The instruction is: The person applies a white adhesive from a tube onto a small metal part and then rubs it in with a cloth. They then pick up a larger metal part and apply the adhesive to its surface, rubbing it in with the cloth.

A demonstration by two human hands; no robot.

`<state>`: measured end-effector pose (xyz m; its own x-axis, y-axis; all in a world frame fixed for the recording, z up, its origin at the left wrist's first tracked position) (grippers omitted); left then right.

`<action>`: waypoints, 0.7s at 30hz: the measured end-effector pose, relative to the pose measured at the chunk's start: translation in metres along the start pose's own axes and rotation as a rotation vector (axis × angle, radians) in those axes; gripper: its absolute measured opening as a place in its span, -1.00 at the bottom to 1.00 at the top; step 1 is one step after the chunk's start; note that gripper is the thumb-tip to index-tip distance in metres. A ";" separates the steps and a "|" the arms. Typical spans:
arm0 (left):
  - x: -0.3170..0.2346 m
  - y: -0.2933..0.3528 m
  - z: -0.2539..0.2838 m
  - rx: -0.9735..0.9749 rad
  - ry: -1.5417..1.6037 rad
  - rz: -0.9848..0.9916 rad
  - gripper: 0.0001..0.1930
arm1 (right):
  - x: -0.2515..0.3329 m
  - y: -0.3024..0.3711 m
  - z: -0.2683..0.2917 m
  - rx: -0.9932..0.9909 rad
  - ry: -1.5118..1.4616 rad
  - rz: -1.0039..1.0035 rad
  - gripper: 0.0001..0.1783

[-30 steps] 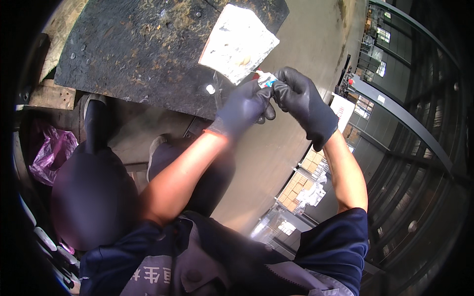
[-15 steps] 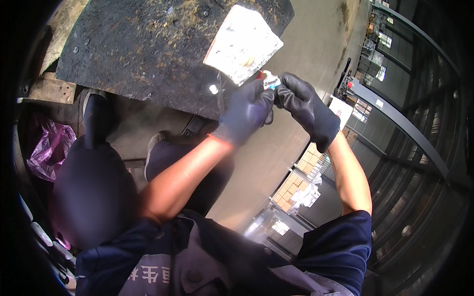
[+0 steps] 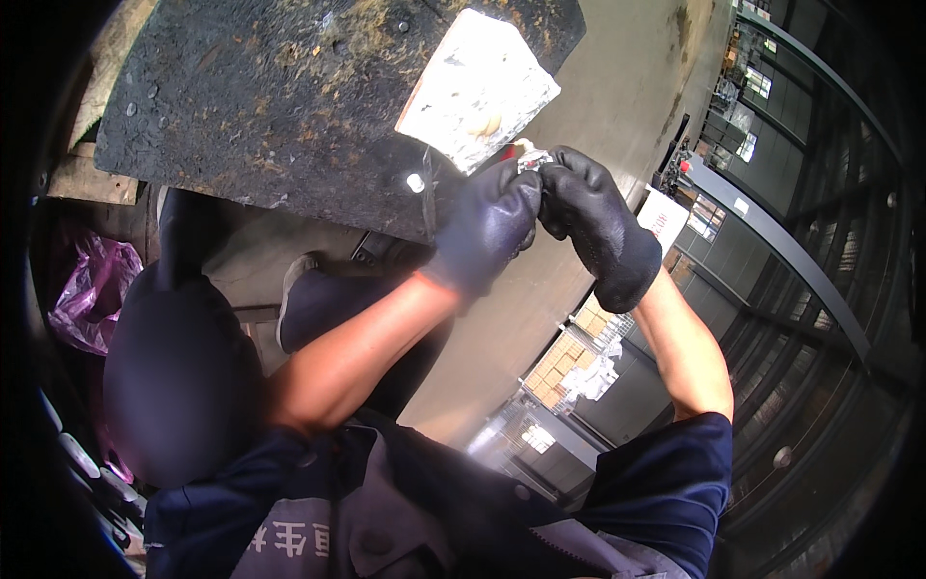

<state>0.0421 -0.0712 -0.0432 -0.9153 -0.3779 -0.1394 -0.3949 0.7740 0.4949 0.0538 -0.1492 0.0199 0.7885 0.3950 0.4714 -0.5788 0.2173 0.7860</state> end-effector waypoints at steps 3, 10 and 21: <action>0.001 -0.003 0.000 -0.008 -0.100 -0.030 -0.73 | 0.015 0.000 0.005 -0.001 0.251 0.088 -0.78; -0.011 0.001 0.003 -0.050 -0.298 0.015 -0.67 | 0.067 -0.005 -0.005 0.086 0.920 0.541 -0.74; -0.005 0.008 0.009 -0.100 0.024 0.197 -0.72 | 0.046 -0.015 -0.011 0.183 0.634 0.351 -0.81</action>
<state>0.0430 -0.0584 -0.0457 -0.9715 -0.2369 -0.0116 -0.1974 0.7804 0.5933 0.0965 -0.1244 0.0259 0.2609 0.8646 0.4294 -0.6866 -0.1465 0.7121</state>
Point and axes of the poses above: each hand's wrist, its own y-axis away from the middle knuckle, its own z-axis out of the back of the hand, x = y × z, the point moved 9 cm from there along -y, towards the middle knuckle, and after that the axes turned 15 degrees about z, right-handed, at the moved point
